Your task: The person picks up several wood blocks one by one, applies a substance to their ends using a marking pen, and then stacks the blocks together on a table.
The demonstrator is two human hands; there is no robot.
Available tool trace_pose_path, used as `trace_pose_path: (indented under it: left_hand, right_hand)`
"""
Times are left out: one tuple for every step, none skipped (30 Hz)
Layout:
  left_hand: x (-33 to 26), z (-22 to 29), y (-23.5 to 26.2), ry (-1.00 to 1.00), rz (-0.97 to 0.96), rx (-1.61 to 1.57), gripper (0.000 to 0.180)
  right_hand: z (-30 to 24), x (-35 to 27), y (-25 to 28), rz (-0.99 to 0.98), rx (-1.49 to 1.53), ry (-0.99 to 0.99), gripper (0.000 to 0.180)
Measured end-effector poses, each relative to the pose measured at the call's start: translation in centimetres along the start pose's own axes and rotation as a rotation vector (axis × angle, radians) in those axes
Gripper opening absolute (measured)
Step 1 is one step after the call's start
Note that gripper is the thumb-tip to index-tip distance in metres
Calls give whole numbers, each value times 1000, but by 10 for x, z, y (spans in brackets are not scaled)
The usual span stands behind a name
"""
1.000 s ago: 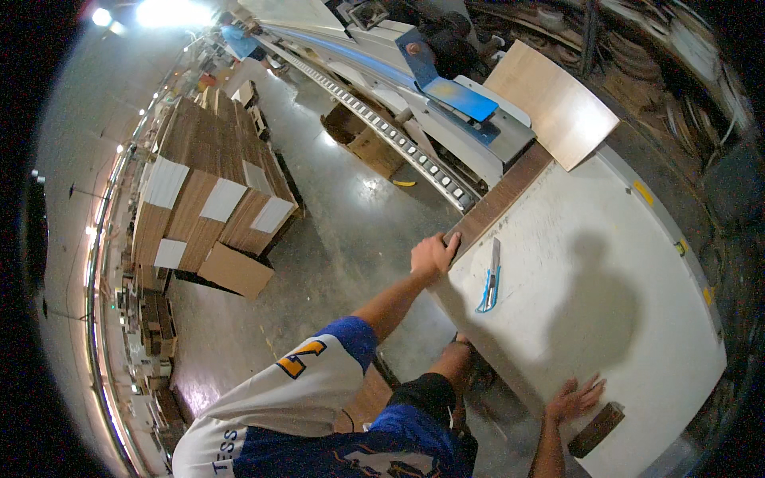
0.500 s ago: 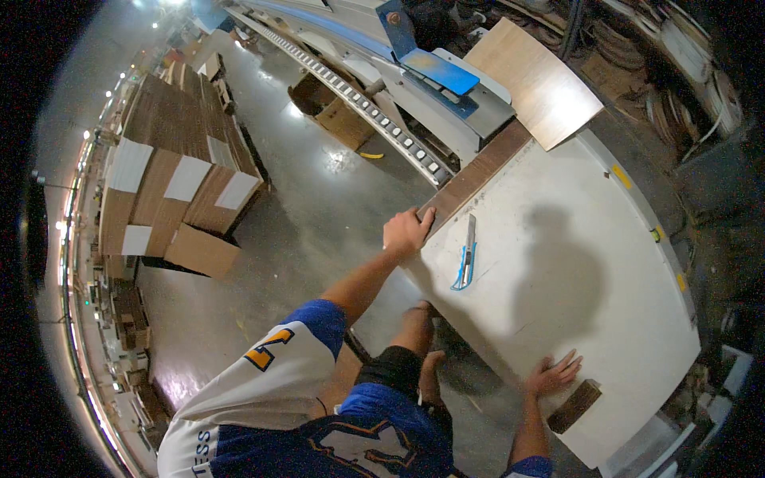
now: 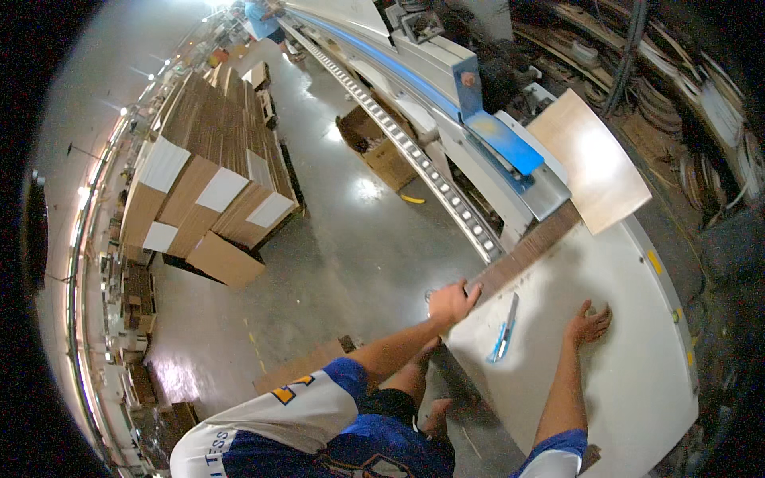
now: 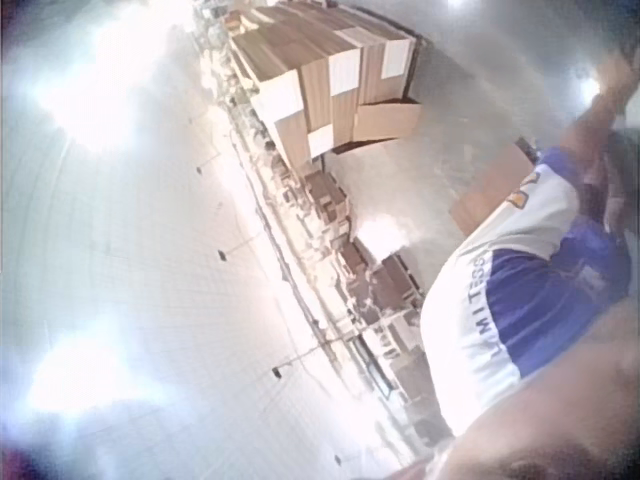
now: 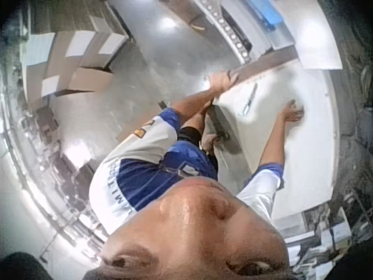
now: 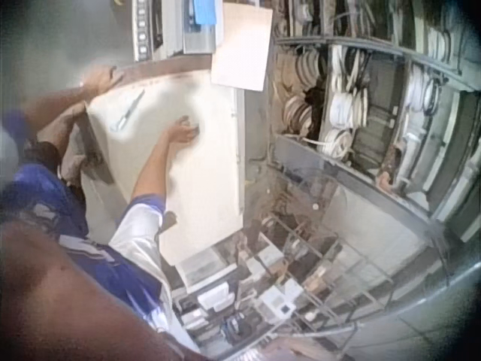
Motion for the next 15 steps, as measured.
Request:
trace_pose_path:
  left_hand:
    - [-1, 4, 5, 0, -5, 16, 68]
    - [-1, 1, 7, 18, -31, -1, 68]
    - [2, -4, 7, 34, -58, -18, 68]
    - [1, -7, 5, 58, -76, -35, 67]
    - [-1, -10, 1, 82, -99, -55, 66]
    - [3, -11, 1, 70, -93, -104, 62]
    - [2, -17, -10, 72, -113, -98, 62]
    - [10, -29, -21, 112, -40, -196, 63]
    - [20, -46, -34, 160, 35, -289, 65]
    - [37, -76, -65, 518, -70, -795, 73]
    - [52, -84, -78, 873, -137, -1061, 81]
    - [74, -76, -73, 885, -164, -1316, 108]
    - [96, -48, -64, 1005, -136, -1388, 116]
    - [125, -52, -69, 1022, -57, -1415, 116]
    - [147, -30, -62, 810, -86, -1457, 116]
  right_hand:
    - [-2, 0, -14, -78, -161, -131, 73]
    - [-14, -5, -16, -47, -245, -117, 75]
    - [-26, -10, -18, -59, -241, -120, 75]
    - [-34, -14, -12, 3, -308, -72, 74]
    - [-41, -14, -3, 66, -382, -22, 72]
    - [-45, -13, 0, 91, -391, -23, 71]
    - [-41, -14, -2, 80, -409, -25, 71]
    - [-43, -10, -2, 104, -411, 23, 70]
    - [-45, -9, -1, 121, -410, 73, 70]
    - [-57, -8, 3, 106, -412, 73, 70]
    - [-60, -8, 8, 51, -415, 58, 70]
    - [-59, -8, 13, -4, -427, 40, 71]
    - [-46, -8, 17, -4, -489, 17, 71]
    - [-56, -8, 13, 18, -410, 56, 71]
    - [-58, -9, 12, 43, -353, 88, 71]
Point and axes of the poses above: each hand's wrist, its own x-axis towards the middle knuckle, its own y-axis out of the back of the hand, z = x × y, the point moved 7 cm from there along x, towards the middle knuckle, and after that the axes turned 15 degrees about z, right-handed, at the moved point
